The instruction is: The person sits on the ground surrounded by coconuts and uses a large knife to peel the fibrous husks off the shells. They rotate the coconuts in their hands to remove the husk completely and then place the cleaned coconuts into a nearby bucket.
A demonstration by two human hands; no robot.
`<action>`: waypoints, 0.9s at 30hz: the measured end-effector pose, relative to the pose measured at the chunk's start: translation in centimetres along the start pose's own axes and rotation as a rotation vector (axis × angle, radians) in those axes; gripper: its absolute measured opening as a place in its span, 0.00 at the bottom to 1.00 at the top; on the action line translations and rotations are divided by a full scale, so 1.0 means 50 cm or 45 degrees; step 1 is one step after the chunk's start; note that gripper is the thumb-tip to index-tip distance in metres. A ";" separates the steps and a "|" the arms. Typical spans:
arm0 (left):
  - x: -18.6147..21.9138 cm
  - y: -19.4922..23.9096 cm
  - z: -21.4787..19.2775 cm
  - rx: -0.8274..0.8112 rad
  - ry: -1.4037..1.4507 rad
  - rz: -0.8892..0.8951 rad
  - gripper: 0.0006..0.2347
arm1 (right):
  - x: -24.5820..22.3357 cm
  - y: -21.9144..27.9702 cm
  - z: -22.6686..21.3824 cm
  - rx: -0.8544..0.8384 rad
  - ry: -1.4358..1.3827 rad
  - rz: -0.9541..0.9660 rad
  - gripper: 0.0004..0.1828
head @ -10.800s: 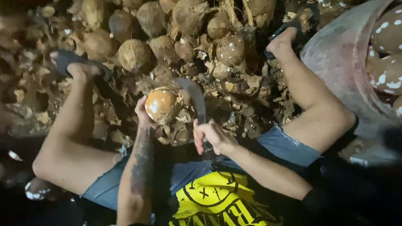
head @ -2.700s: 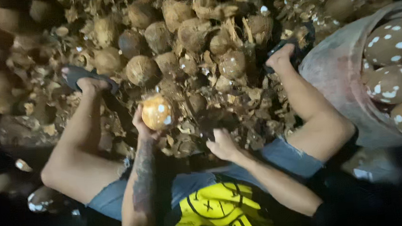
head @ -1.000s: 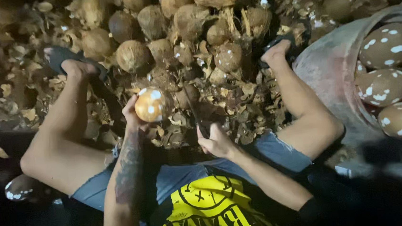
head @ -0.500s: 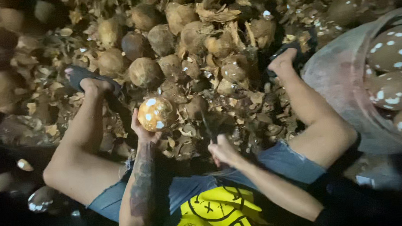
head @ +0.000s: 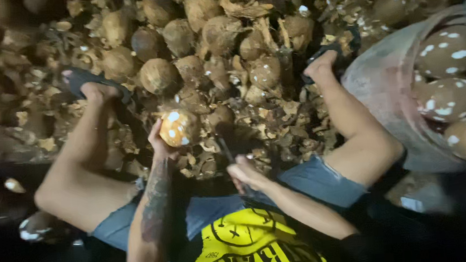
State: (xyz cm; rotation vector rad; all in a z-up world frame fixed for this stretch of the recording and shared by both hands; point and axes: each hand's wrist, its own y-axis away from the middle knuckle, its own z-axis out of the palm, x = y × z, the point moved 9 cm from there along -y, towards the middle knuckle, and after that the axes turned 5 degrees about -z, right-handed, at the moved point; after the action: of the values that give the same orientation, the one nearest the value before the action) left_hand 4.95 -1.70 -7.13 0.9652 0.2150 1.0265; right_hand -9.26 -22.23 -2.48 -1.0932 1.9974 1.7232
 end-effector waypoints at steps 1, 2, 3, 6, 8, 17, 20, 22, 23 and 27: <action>0.004 0.003 0.003 -0.064 -0.001 -0.011 0.27 | 0.011 0.012 -0.017 0.007 -0.043 0.018 0.12; 0.007 0.004 0.005 -0.127 -0.002 -0.023 0.30 | 0.025 0.023 -0.033 0.014 -0.085 0.036 0.10; 0.011 0.005 0.003 -0.103 0.006 -0.035 0.30 | -0.003 0.046 -0.045 0.001 -0.082 0.061 0.10; 0.016 0.005 0.008 -0.074 -0.054 0.006 0.27 | -0.187 0.103 -0.105 0.092 -0.341 -0.872 0.05; -0.007 0.021 -0.006 -0.006 -0.141 -0.035 0.24 | -0.214 0.143 -0.114 0.256 -0.376 -1.280 0.04; 0.019 -0.016 -0.003 -0.133 -0.040 0.003 0.31 | 0.122 0.025 0.013 0.018 -0.423 0.451 0.17; 0.027 0.095 0.096 -0.014 -0.163 0.046 0.28 | -0.202 0.114 -0.109 -0.008 -0.202 -0.678 0.32; -0.010 0.082 0.042 0.006 -0.146 -0.029 0.25 | -0.280 0.177 -0.151 0.089 -0.233 -1.003 0.28; -0.009 0.061 0.039 -0.017 -0.198 -0.104 0.22 | -0.342 0.223 -0.183 0.246 -0.312 -1.361 0.24; -0.023 0.001 0.008 -0.079 -0.100 -0.216 0.22 | -0.342 0.276 -0.180 0.410 -0.417 -1.676 0.13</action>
State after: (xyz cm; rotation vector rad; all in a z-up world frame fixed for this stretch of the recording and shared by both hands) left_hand 4.53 -2.86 -7.14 0.9129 0.1956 0.8337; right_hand -5.05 -24.59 20.76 -1.3708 0.8426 0.7461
